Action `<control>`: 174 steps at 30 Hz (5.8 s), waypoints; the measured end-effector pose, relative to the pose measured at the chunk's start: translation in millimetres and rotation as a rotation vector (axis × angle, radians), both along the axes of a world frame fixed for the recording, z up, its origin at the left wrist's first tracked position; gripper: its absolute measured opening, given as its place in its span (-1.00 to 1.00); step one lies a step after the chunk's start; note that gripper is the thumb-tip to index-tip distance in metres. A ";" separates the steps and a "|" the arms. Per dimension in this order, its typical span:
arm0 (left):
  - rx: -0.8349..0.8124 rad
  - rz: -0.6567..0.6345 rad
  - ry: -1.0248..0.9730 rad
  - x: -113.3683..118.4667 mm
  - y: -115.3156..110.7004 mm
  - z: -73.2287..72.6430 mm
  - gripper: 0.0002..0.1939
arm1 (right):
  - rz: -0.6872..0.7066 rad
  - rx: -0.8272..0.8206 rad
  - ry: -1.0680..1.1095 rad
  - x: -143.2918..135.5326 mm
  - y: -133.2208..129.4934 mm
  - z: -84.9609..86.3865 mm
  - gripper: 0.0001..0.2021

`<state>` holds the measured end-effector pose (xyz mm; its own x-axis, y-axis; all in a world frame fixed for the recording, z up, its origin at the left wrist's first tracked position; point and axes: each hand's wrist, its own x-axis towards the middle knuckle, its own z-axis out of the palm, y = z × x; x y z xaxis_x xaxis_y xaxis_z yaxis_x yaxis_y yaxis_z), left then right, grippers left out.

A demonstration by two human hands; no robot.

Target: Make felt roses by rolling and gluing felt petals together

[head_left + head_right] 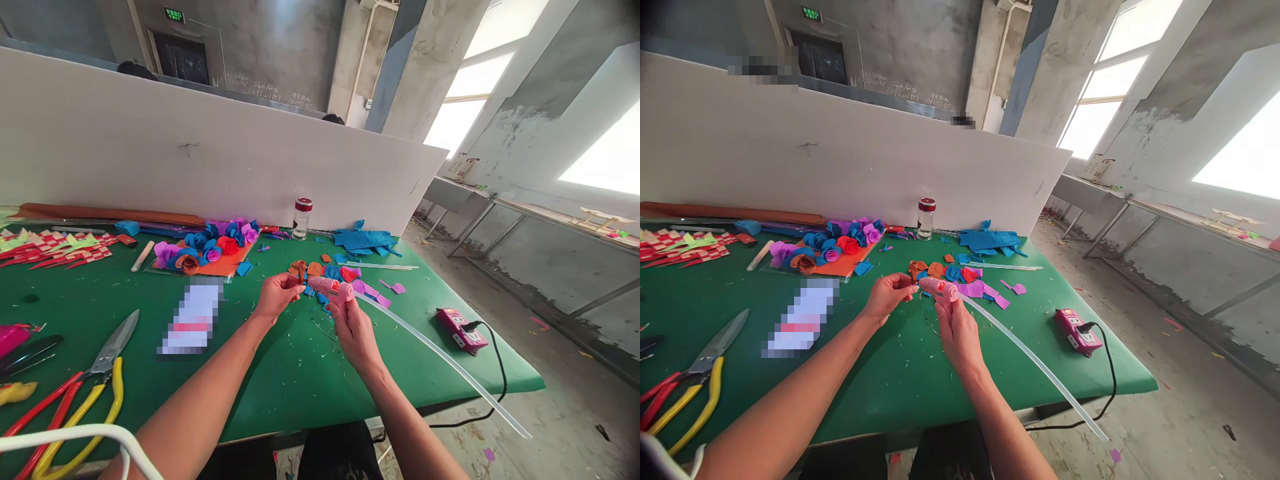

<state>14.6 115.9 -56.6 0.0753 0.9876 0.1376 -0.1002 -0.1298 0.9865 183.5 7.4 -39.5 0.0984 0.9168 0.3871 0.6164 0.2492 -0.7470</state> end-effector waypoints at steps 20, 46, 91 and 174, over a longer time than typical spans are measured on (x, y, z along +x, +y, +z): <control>-0.007 -0.027 -0.025 -0.9 0.8 -1.5 -0.74 | -0.003 0.013 -0.025 0.0 0.7 0.0 -0.69; -0.019 -0.023 -0.009 0.1 -0.7 0.9 -0.69 | -0.017 -0.074 0.375 11.7 3.6 -3.9 -0.66; -0.075 -0.169 -0.134 4.2 -3.7 9.2 -0.67 | 0.053 -0.027 0.931 -45.8 50.0 -12.7 -0.67; 0.368 -0.072 0.161 -7.6 -6.9 19.3 -0.88 | -0.377 -0.426 -0.429 159.7 -1.0 -44.2 -0.93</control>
